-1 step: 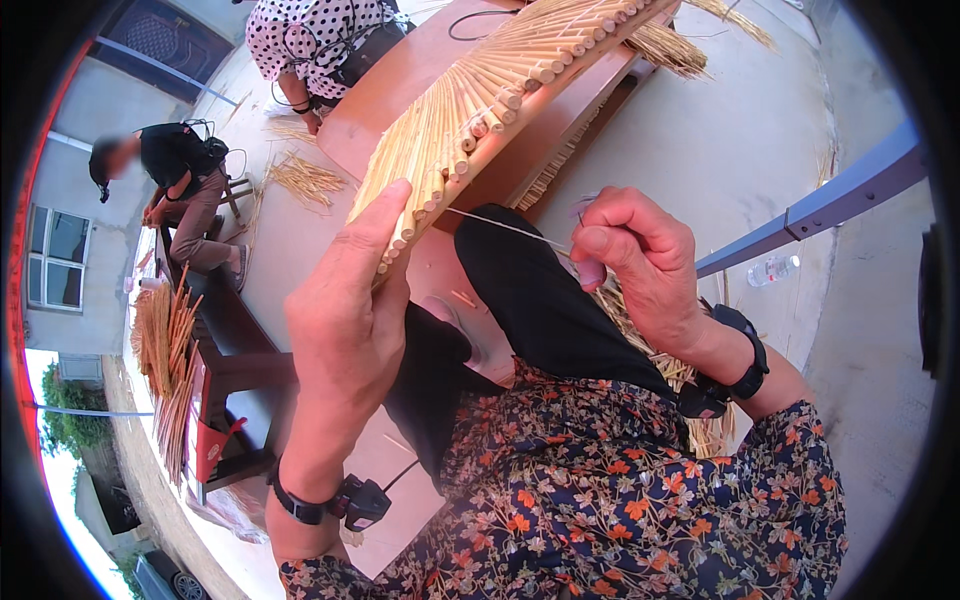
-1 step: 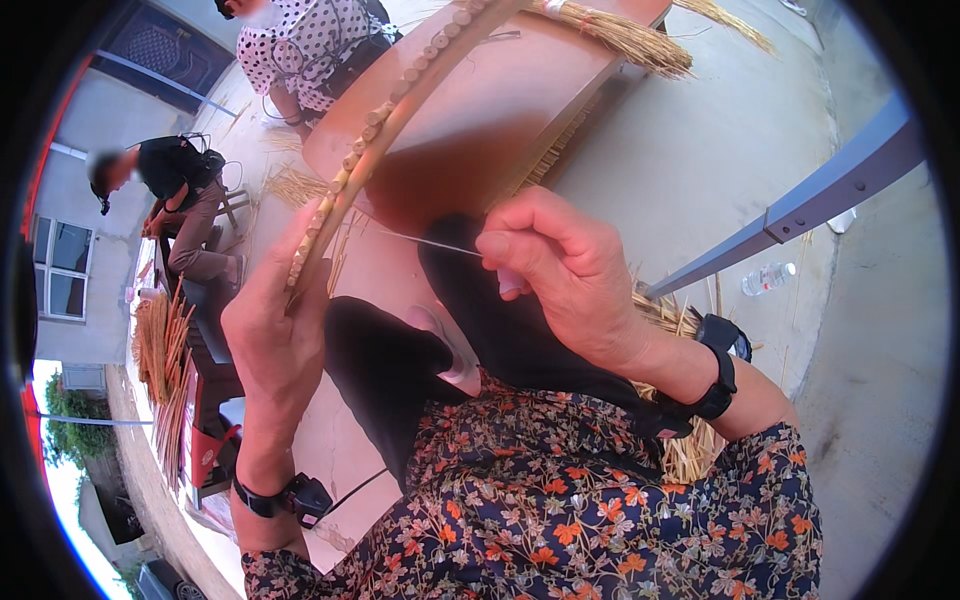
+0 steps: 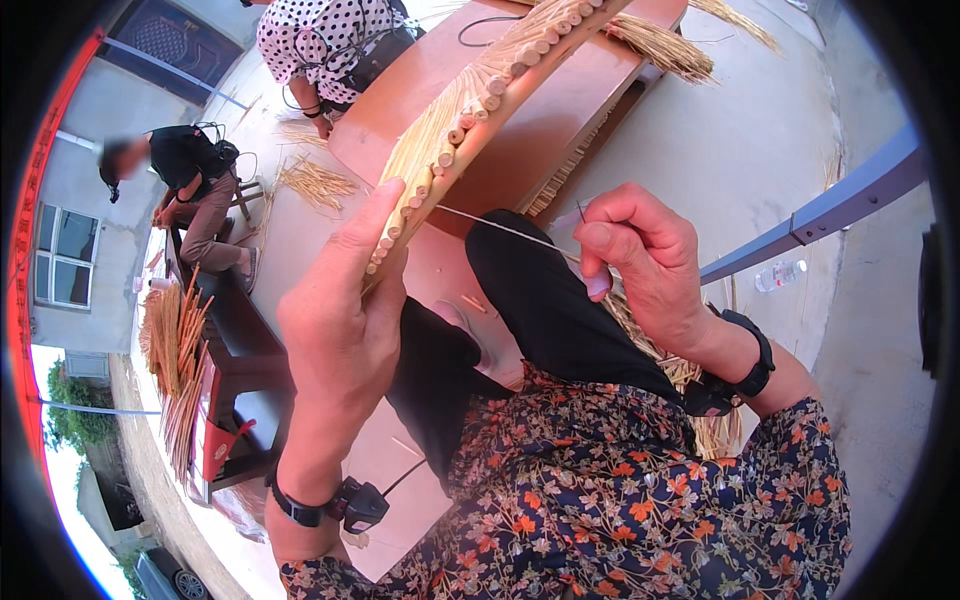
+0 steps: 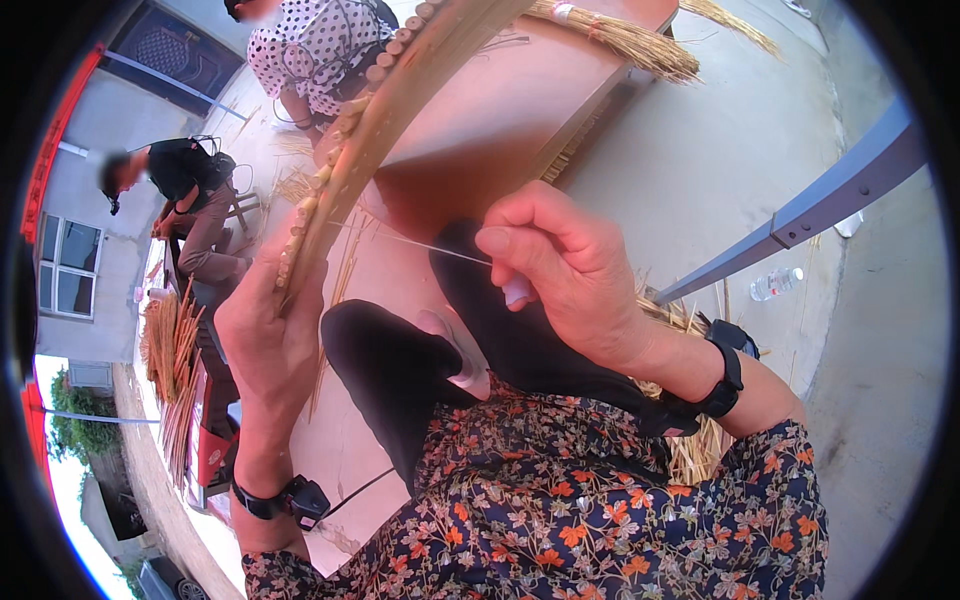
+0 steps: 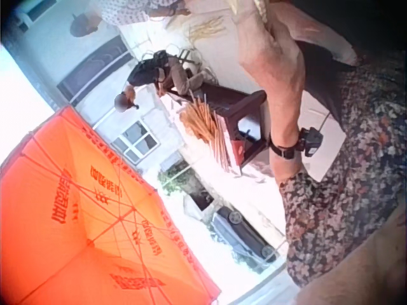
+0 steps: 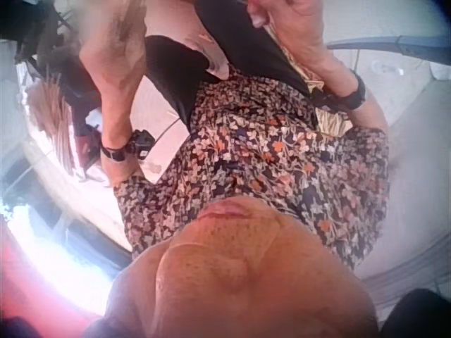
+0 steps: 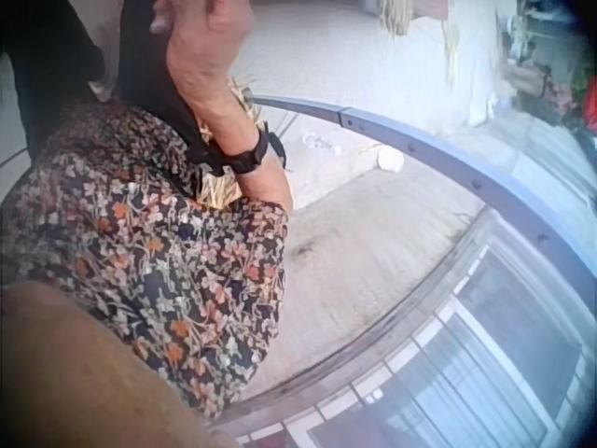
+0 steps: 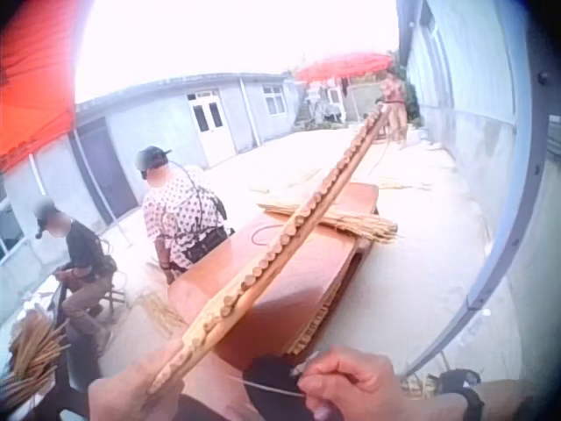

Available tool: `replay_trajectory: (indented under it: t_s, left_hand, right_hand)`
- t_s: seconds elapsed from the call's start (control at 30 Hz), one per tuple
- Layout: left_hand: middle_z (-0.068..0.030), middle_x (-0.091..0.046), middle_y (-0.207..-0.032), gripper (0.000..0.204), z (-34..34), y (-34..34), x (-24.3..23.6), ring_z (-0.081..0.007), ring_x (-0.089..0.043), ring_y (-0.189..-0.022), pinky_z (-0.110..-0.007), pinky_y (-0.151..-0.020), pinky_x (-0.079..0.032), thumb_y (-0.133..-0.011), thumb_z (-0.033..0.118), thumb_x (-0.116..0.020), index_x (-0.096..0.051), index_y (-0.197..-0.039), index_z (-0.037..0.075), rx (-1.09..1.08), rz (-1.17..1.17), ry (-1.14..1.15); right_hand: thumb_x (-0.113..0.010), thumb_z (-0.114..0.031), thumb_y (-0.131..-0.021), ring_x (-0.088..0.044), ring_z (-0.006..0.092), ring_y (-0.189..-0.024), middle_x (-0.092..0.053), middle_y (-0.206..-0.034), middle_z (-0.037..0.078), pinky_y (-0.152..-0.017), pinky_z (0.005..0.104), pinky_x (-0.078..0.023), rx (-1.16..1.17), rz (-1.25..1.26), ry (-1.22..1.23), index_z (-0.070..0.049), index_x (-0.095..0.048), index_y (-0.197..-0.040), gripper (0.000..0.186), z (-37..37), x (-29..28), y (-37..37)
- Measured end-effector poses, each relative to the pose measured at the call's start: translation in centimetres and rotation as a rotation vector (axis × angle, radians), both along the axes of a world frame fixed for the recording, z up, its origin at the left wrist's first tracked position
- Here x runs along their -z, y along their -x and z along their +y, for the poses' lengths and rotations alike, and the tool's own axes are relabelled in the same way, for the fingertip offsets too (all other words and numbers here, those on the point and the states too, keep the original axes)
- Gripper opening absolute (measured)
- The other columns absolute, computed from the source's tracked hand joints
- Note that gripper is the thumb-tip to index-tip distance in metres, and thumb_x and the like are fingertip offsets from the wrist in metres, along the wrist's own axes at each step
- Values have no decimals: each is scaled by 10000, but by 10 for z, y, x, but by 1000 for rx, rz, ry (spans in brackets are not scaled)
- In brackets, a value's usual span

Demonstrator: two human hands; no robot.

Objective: The person weaves a thin white string through a bundle of parallel bamboo sticks using a small tool. They repeatedly pass the tool through the gaps between the sticks and pull the string tight to secure the bundle.

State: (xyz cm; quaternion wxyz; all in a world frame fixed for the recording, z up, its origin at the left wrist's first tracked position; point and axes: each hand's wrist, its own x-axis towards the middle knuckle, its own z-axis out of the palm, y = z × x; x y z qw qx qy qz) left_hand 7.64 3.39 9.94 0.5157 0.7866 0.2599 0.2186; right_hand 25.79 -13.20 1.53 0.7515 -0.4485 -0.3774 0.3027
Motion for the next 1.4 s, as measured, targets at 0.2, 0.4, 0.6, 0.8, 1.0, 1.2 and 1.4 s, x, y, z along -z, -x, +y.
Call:
replay_trajectory:
  t_s: [0.2,0.4,0.6,0.8,1.0,1.2,1.4]
  left_hand:
    - [-110,-678,-1201,435,10,10,-54,-143,-658,-1049,-276,-911,-532,-942,37,-680,-561,-1348,-66,-50,-11,-198]
    - [-106,-676,-1203,434,24,13,-63,-138,-654,-1053,-275,-917,-529,-944,25,-675,-557,-1351,-68,-51,-23,-285]
    - [-102,-674,-1206,433,33,20,-70,-133,-650,-1057,-274,-923,-527,-946,12,-670,-554,-1355,-70,-53,-27,-306]
    - [-99,-672,-1209,432,39,24,-75,-127,-647,-1060,-273,-929,-524,-948,0,-666,-550,-1358,-73,-61,-27,-321]
    - [-95,-670,-1211,431,42,28,-79,-122,-643,-1064,-272,-934,-521,-950,-12,-661,-547,-1361,-75,-70,-33,-333]
    - [-91,-668,-1214,431,43,29,-82,-117,-639,-1068,-272,-940,-518,-952,-25,-656,-543,-1365,-77,-74,-48,-345]
    - [-91,-661,-1232,437,46,33,-84,-115,-633,-1081,-271,-953,-514,-955,-32,-653,-538,-1374,-75,-85,-54,-350]
  right_hand:
    - [-602,-127,-1023,-564,45,-606,-630,-792,10,-520,204,-463,-191,-20,-167,-24,-639,-1001,112,44,-61,6]
    - [-608,-129,-1008,-564,45,-630,-614,-765,-18,-547,211,-468,-284,14,-204,-13,-663,-1023,130,81,-95,6]
    - [-645,-139,-1004,-517,32,-578,-567,-693,-26,-509,216,-422,-168,-198,-201,-15,-677,-977,131,98,-98,2]
    - [-660,-99,-977,-495,3,-672,-607,-753,-37,-579,201,-411,-68,-501,-270,11,-688,-983,114,105,-103,15]
    - [-620,-26,-975,-550,23,-799,-674,-883,4,-679,202,-458,-117,-398,-252,31,-701,-1090,152,108,-103,20]
    - [-618,-90,-956,-651,171,-767,-701,-853,129,-710,299,-513,-17,-386,-378,18,-696,-1077,179,116,-95,28]
    - [-633,-93,-951,-675,226,-767,-705,-878,166,-698,320,-522,-17,-411,-413,11,-701,-1089,185,125,-98,32]
